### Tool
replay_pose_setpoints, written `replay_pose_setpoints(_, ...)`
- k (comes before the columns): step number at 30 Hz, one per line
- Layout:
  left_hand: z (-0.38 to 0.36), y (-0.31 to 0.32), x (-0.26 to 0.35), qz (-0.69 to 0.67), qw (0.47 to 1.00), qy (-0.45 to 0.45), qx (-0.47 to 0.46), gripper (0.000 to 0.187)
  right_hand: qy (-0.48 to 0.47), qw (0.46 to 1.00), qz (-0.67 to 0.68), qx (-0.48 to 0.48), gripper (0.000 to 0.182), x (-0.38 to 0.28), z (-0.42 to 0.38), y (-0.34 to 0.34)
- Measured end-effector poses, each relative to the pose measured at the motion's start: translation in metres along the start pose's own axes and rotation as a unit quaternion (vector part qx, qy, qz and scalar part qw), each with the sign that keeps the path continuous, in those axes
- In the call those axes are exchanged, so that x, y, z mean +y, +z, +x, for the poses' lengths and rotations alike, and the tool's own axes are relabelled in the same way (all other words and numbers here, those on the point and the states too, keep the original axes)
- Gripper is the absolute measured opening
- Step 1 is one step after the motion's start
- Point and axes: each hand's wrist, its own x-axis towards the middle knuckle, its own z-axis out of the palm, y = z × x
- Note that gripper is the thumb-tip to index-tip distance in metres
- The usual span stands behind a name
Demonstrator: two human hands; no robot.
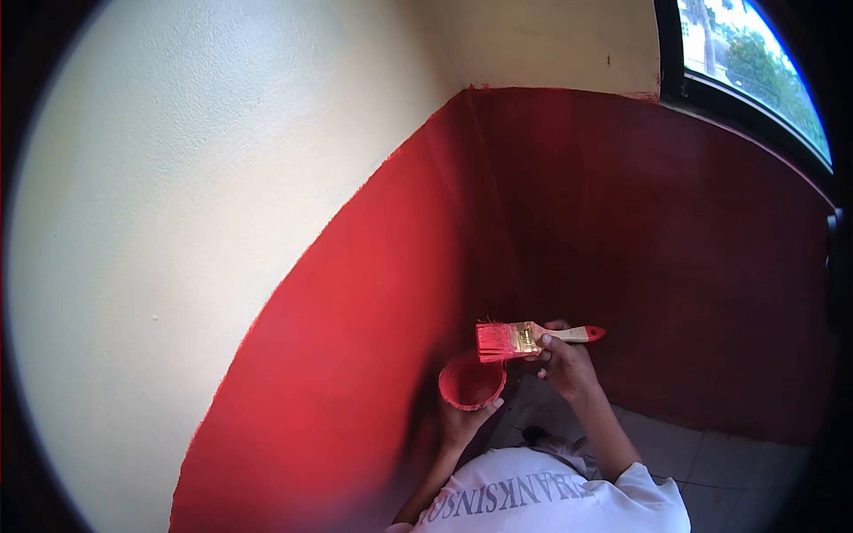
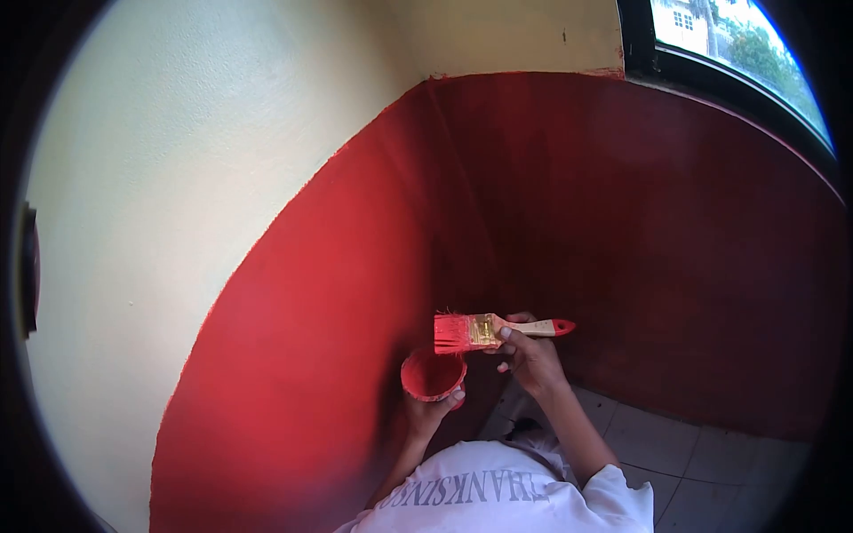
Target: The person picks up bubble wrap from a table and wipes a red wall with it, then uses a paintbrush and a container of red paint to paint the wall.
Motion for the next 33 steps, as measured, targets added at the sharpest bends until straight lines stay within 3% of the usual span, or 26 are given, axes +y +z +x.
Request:
replay_pose_setpoints(6,-0.087,0.004,0.05,0.011,1.0,0.006,-0.013,0.065,-0.11,0.983,0.117,-0.085,0.037,-0.037,-0.059,0.064)
replay_pose_setpoints(7,-0.073,-0.01,0.053,0.034,0.999,0.009,-0.025,0.065,-0.14,0.974,0.15,-0.099,0.039,-0.043,-0.043,0.083)
replay_pose_setpoints(9,-0.105,-0.012,0.046,0.044,0.999,0.024,-0.014,0.063,-0.196,0.96,0.159,-0.124,0.041,-0.05,-0.052,0.102)
replay_pose_setpoints(13,-0.179,-0.014,0.038,0.025,0.998,-0.049,-0.014,0.073,-0.275,0.924,0.203,-0.168,0.041,-0.057,-0.079,0.125)
replay_pose_setpoints(16,-0.173,-0.035,0.003,0.047,0.995,-0.085,-0.028,0.069,-0.331,0.9,0.24,-0.148,0.039,-0.053,-0.037,0.123)
replay_pose_setpoints(27,-0.16,-0.016,0.026,0.072,0.992,-0.096,0.047,0.065,-0.333,0.892,0.283,-0.119,0.035,-0.046,0.014,0.122)
replay_pose_setpoints(33,-0.164,-0.028,0.008,0.077,0.992,-0.098,0.029,0.064,-0.335,0.901,0.261,-0.091,0.038,-0.049,0.012,0.118)
